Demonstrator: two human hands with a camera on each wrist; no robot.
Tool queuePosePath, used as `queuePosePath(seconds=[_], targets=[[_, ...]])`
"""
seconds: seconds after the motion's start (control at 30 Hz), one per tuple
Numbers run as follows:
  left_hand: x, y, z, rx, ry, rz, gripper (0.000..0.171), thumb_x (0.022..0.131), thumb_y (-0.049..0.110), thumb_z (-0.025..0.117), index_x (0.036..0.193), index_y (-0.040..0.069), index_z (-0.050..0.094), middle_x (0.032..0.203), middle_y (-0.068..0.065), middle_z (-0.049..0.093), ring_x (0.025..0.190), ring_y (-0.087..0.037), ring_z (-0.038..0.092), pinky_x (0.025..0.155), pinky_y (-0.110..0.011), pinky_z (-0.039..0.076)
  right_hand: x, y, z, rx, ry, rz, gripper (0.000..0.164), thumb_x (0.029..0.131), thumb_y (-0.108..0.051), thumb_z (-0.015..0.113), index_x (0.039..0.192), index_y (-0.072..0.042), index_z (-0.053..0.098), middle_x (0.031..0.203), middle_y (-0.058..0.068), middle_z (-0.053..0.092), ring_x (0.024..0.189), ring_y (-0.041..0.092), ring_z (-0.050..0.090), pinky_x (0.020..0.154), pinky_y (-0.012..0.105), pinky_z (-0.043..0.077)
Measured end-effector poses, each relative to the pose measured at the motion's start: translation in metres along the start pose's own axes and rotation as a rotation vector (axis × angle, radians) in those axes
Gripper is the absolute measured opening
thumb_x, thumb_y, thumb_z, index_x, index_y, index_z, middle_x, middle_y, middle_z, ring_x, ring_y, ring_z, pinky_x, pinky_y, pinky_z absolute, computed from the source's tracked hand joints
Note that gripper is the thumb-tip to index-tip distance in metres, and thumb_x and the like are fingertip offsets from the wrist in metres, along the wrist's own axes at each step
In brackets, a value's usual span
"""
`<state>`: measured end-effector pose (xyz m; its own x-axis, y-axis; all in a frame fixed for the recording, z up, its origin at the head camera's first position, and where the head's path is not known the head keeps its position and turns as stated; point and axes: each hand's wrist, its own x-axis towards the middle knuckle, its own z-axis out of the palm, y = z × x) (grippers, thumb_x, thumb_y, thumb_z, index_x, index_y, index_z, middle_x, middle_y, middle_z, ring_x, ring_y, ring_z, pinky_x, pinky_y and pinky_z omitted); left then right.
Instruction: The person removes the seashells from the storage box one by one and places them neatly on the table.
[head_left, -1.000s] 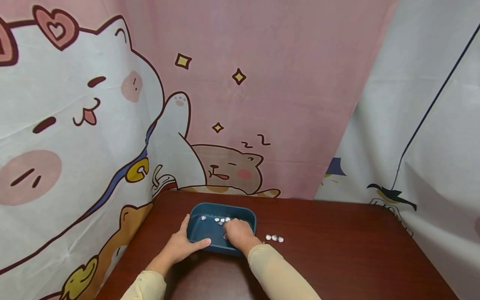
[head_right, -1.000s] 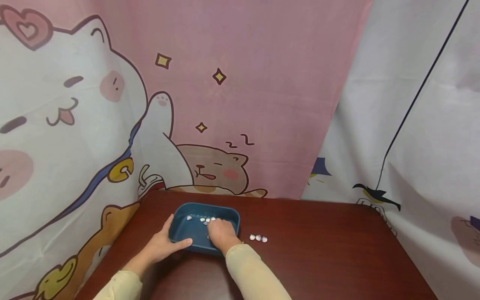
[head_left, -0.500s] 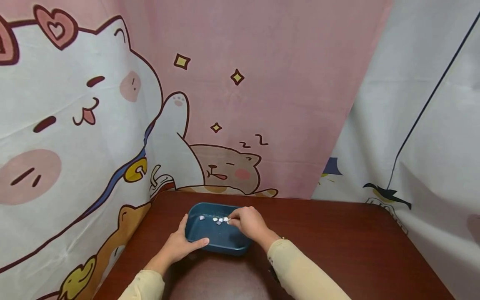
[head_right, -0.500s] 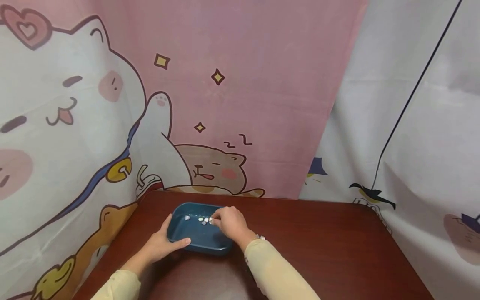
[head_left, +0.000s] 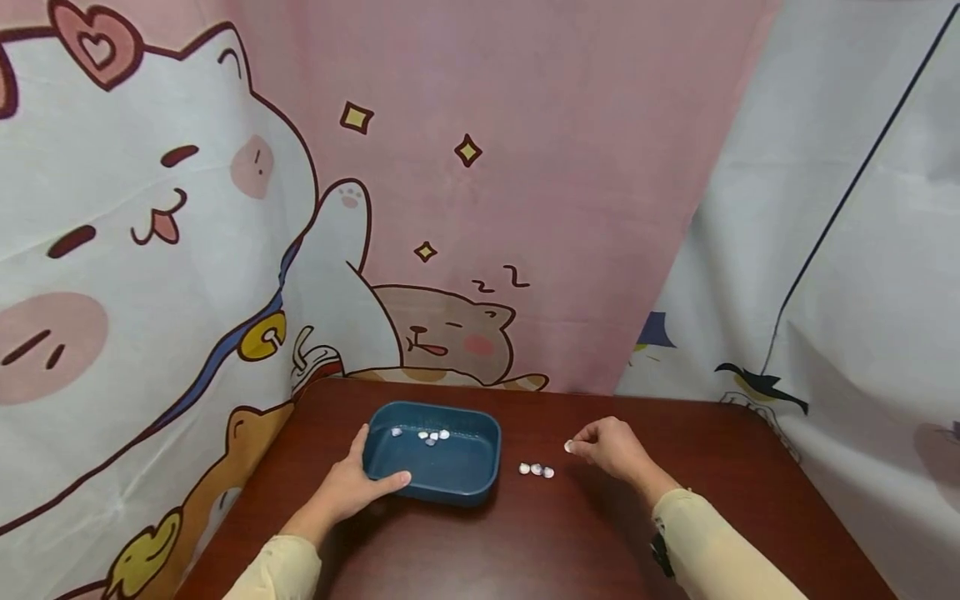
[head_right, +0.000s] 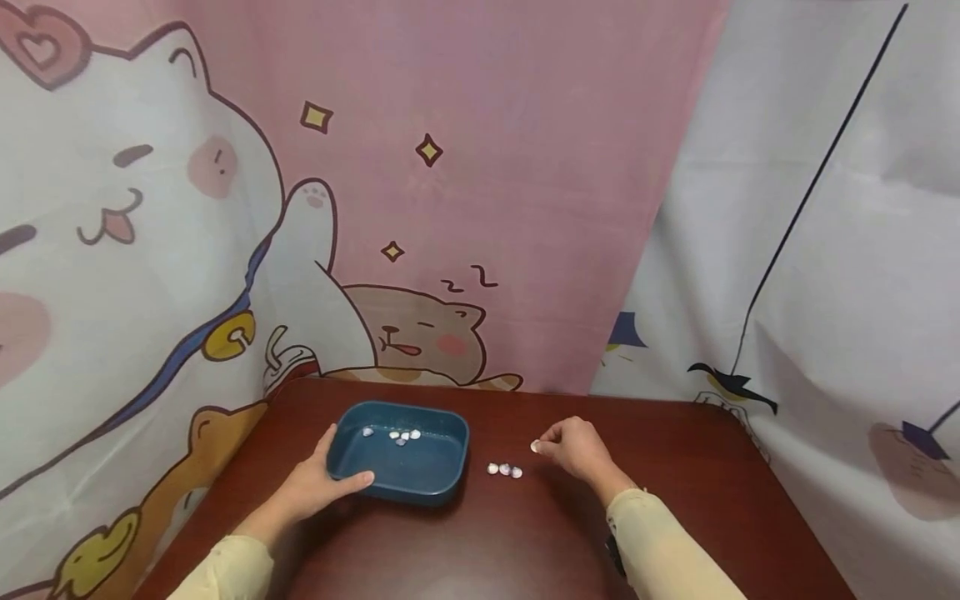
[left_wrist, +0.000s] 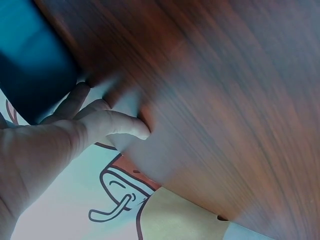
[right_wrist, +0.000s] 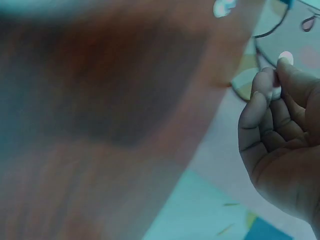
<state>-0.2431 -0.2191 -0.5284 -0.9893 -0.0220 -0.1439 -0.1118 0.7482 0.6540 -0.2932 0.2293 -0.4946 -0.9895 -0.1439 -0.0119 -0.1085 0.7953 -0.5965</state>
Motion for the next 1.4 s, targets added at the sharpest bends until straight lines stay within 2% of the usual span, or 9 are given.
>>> queuePosePath(seconds=[0.17,0.5,0.7,1.4], targets=[[-0.001,-0.001,-0.003,0.005,-0.008,-0.002,0.135,0.081,0.074,0.079,0.171,0.006,0.005,0.161,-0.039,0.041,0.137,-0.056,0.055,0.108,-0.074,0.048,-0.007,0.015,0.013,-0.030,-0.013,0.030,0.016,0.094,-0.025,0.083,0.086,-0.011,0.082,0.074,0.000,0.072,0.067,0.013,0.059,0.060,0.031,0.048],[0.003,-0.001,-0.001,0.000,-0.018,-0.004,0.135,0.080,0.076,0.079,0.172,0.008,0.005,0.162,-0.038,0.041,0.137,-0.056,0.054,0.108,-0.075,0.048,-0.004,0.022,0.040,-0.066,-0.005,0.054,0.021,0.090,-0.023,0.087,0.072,-0.014,0.078,0.058,-0.004,0.062,0.056,0.012,0.054,0.053,0.028,0.043],[0.004,0.000,0.000,0.001,-0.017,-0.004,0.139,0.078,0.080,0.077,0.172,0.008,0.005,0.162,-0.038,0.041,0.137,-0.056,0.054,0.108,-0.074,0.048,0.000,0.023,0.041,-0.074,-0.002,0.055,0.022,0.089,-0.021,0.088,0.071,-0.013,0.077,0.060,-0.005,0.063,0.056,0.011,0.053,0.053,0.027,0.042],[0.002,-0.002,0.000,0.007,-0.009,-0.004,0.135,0.081,0.075,0.079,0.172,0.008,0.004,0.162,-0.038,0.041,0.137,-0.056,0.054,0.108,-0.074,0.047,0.000,0.020,0.045,-0.091,0.002,0.054,0.020,0.085,-0.020,0.091,0.071,-0.012,0.078,0.062,-0.005,0.063,0.058,0.012,0.053,0.053,0.027,0.042]])
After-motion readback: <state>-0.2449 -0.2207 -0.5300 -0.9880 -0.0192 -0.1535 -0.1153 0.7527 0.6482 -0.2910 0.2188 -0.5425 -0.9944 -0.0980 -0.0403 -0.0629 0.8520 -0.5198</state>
